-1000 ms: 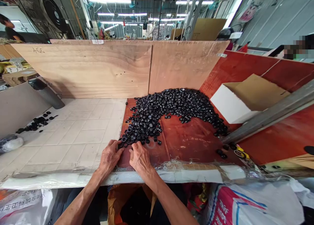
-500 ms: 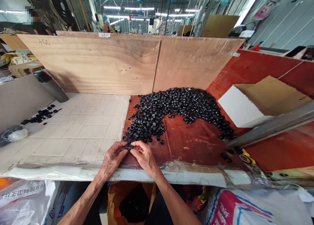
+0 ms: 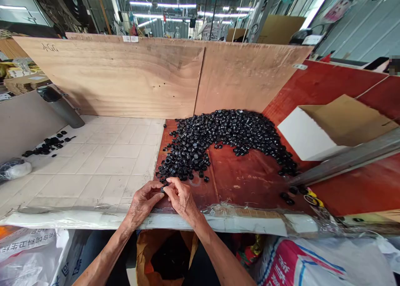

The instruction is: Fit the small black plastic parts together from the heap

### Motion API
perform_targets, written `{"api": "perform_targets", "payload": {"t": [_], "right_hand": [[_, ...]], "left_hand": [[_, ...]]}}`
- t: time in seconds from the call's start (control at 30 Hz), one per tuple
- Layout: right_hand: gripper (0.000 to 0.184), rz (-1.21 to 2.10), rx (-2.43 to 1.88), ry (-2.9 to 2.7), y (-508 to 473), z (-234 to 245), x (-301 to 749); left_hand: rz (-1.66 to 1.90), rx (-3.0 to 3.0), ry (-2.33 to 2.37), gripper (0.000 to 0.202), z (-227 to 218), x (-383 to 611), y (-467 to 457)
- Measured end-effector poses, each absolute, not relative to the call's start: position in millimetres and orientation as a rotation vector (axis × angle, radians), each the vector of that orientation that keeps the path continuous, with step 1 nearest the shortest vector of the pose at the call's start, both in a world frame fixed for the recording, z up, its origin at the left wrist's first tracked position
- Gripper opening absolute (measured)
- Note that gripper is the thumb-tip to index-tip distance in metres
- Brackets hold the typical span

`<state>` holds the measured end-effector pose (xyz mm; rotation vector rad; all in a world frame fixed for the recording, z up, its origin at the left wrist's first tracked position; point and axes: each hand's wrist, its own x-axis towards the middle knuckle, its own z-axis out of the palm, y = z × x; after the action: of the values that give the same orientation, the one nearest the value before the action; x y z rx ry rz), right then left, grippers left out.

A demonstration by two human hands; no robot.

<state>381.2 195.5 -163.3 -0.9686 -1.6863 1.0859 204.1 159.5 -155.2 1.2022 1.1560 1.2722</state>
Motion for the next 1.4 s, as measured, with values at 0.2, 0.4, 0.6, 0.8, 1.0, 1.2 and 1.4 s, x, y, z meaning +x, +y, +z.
{"api": "perform_targets", "payload": {"t": [0.2, 0.4, 0.6, 0.8, 1.0, 1.2, 1.4], "right_hand": [[0.013, 1.034, -0.975, -1.812, 193.1, -156.3, 382.6], [0.044, 0.917, -1.055, -1.799, 194.1, -151.8, 380.6], [0.035, 0.964, -1.009, -1.798, 190.6, -144.4, 382.1], [0.019, 0.929, -0.988, -1.809, 192.0, -142.6, 382.0], [0.027, 0.946, -1.032, -1.780, 194.1, -150.6, 382.0], [0.015, 0.960, -1.012, -1.776, 193.9, -152.0, 382.7], [0.008, 0.963, -0.943, -1.829, 192.4, -149.1, 381.6]], "left_hand": [[1.257, 1.191, 1.158, 0.024, -149.0, 204.3, 157.4], [1.269, 1.233, 1.200, 0.025, -148.2, 204.1, 157.8], [1.291, 1.221, 1.236, 0.024, -147.7, 203.5, 158.1], [1.273, 1.213, 1.213, 0.024, -151.7, 202.1, 157.7], [1.266, 1.218, 1.220, 0.028, -149.6, 204.5, 158.2], [1.244, 1.249, 1.232, 0.028, -147.0, 204.1, 157.2], [1.257, 1.190, 1.187, 0.031, -147.5, 201.3, 158.7]]}}
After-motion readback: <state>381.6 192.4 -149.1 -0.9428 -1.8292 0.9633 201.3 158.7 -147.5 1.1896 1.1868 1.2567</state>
